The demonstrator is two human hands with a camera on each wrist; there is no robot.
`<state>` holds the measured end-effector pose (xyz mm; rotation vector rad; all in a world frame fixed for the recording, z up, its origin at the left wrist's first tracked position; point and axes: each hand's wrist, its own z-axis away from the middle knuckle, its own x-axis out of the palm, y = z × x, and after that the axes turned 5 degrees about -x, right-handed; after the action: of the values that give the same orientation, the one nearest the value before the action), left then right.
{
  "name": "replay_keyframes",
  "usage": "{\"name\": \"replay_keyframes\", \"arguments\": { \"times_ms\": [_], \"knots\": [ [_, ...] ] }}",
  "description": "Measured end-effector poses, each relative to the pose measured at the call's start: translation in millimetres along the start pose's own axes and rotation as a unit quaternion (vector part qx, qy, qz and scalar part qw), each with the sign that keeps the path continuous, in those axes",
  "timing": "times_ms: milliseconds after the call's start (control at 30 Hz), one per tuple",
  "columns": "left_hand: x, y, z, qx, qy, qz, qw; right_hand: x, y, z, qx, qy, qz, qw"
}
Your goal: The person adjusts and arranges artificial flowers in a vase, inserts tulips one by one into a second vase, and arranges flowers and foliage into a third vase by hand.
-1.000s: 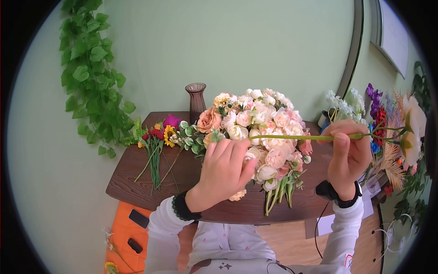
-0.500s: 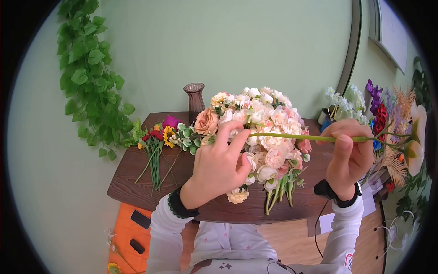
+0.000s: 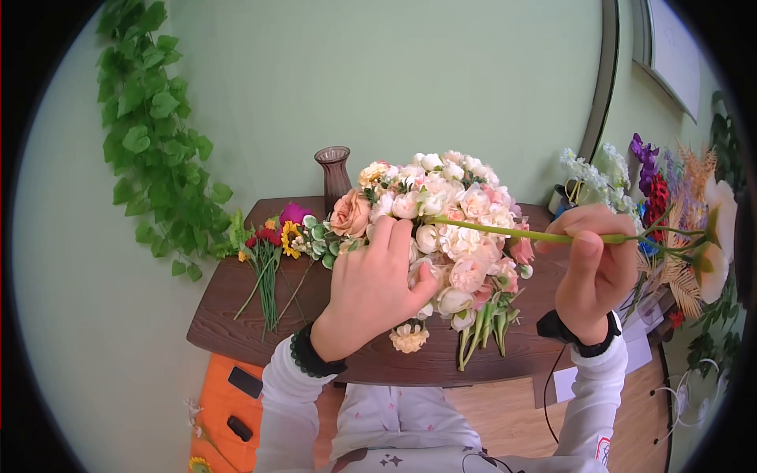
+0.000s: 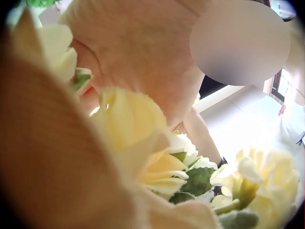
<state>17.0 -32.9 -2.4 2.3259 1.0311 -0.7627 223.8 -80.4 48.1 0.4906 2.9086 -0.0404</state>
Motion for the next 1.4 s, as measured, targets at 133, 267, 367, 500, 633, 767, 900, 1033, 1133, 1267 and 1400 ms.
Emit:
{"name": "replay_keyframes", "arguments": {
  "times_ms": [133, 267, 367, 500, 633, 767, 900, 1033, 1133, 1267, 1400],
  "knots": [
    [0, 0, 1, 0.008, 0.006, -0.001, 1.0, 3, 0, -3, 0.009, 0.02, -0.044, 0.999],
    [-3, 2, 6, -0.011, -0.031, 0.02, 0.999, 14, 4, 0, 0.009, -0.004, -0.016, 1.0],
    [-1, 1, 8, -0.004, -0.025, 0.037, 0.999, 21, 2, -3, 0.07, -0.01, -0.01, 0.997],
    [-1, 0, 10, 0.037, 0.019, 0.033, 0.999, 37, 6, -10, 0.059, -0.078, 0.056, 0.994],
    [-1, 1, 13, 0.041, 0.022, 0.035, 0.998, 46, 18, 2, 0.088, -0.18, 0.146, 0.969],
    [0, 2, 14, 0.04, 0.024, 0.038, 0.998, 60, 35, 15, 0.095, -0.194, 0.152, 0.965],
    [1, 2, 14, 0.029, 0.021, 0.045, 0.998, 64, 40, 3, 0.072, -0.249, 0.223, 0.94],
    [1, 3, 14, 0.033, 0.028, 0.047, 0.998, 68, 34, -3, 0.091, -0.268, 0.236, 0.93],
    [5, -1, 14, 0.052, 0.051, 0.034, 0.997, 60, 30, -10, 0.228, -0.284, 0.055, 0.93],
    [2, 1, 14, 0.036, 0.028, 0.022, 0.999, 54, 28, -19, 0.192, -0.236, -0.101, 0.947],
    [4, 1, 14, 0.033, 0.024, 0.034, 0.999, 60, 27, -22, 0.197, -0.261, 0.004, 0.945]
  ]
}}
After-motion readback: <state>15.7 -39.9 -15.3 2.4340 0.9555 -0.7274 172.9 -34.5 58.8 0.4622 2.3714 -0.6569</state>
